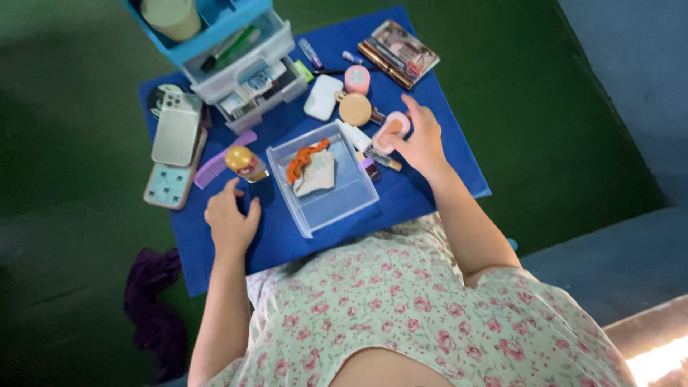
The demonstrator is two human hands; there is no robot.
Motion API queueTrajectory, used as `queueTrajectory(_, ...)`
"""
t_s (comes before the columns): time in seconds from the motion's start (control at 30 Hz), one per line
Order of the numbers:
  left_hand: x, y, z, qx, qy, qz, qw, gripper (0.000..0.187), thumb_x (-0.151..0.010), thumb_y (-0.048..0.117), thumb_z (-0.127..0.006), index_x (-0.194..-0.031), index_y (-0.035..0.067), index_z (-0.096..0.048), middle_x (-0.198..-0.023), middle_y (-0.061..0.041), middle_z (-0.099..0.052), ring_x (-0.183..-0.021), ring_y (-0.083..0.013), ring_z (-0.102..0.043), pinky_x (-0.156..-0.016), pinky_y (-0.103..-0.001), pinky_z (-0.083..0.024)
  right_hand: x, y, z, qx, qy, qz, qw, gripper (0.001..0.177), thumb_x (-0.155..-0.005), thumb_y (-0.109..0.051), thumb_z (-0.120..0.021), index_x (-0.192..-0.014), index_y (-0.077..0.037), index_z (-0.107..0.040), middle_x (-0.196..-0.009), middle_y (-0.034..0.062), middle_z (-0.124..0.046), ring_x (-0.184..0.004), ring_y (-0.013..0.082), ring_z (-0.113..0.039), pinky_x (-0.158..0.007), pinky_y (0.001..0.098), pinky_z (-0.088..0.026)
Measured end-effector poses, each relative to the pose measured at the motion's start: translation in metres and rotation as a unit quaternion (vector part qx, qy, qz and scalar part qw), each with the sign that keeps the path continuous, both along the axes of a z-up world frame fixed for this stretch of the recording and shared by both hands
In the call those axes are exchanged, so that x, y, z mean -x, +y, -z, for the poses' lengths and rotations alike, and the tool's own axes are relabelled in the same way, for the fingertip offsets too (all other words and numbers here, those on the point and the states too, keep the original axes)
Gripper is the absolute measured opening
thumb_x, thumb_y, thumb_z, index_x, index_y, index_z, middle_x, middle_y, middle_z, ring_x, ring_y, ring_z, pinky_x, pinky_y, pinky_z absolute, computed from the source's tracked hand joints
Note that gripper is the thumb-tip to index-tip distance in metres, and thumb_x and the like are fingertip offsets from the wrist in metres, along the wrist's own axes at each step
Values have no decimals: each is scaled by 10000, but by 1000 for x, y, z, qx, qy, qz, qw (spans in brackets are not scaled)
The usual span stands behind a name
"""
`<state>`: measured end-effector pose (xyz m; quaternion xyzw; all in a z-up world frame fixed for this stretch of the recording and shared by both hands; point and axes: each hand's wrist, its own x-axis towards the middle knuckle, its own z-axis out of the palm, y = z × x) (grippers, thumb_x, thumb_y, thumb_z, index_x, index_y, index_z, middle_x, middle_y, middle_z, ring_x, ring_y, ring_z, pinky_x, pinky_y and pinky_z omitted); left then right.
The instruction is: The person organizes various small items on a blue mat, including a phone, a comb, and cosmetic containers. They place a cloth and a small orange item into a clear plastic box, then wipe a green container with the cloth before setting it aside.
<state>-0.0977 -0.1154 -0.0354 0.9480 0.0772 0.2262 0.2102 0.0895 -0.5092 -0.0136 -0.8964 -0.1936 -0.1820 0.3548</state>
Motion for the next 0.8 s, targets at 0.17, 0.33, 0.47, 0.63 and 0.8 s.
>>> queueTrajectory(0.17,1,0,-3,20,14,-5,1000,571,-822,277,-763,-1338,95,-598,-1042,-72,-674,-1044,-322,-609,-897,-492,-437,12,1,-20,-41,16,-14,999,443,-854,-109,-770,-1283,-79,-665,-1031,130,-661,-911,284,-663,-798,372,-545)
queueTrajectory(0.33,1,-2,-8,30,5,-5,1000,568,-806,272,-762,-1324,96,-608,-1023,-73,-681,-1028,-315,-618,-888,-489,-438,26,13,-66,25,87,-51,995,333,-882,-111,-735,-1214,-131,-710,-936,80,-662,-761,245,-651,-689,351,-531)
queueTrajectory(0.47,1,-2,-12,41,5,-4,999,563,-806,272,-762,-1321,100,-612,-1009,-65,-682,-1015,-304,-620,-881,-478,-440,24,36,-104,66,4,-73,995,238,-940,-203,-771,-1165,-141,-724,-940,73,-665,-777,253,-667,-680,376,-522)
queueTrajectory(0.63,0,-2,-14,50,10,-7,999,556,-792,261,-769,-1306,105,-623,-1004,-55,-685,-1014,-297,-621,-882,-469,-442,-13,82,-136,28,-133,-108,985,257,-926,-165,-797,-1171,-130,-725,-1020,94,-680,-824,268,-688,-687,376,-543)
queueTrajectory(0.8,0,-2,-13,47,4,-6,999,550,-798,251,-768,-1307,104,-620,-1005,-53,-681,-1023,-294,-622,-895,-471,-443,-59,156,-134,-96,-187,-165,964,250,-909,25,-750,-1105,-112,-678,-1086,107,-670,-914,272,-714,-769,359,-582)
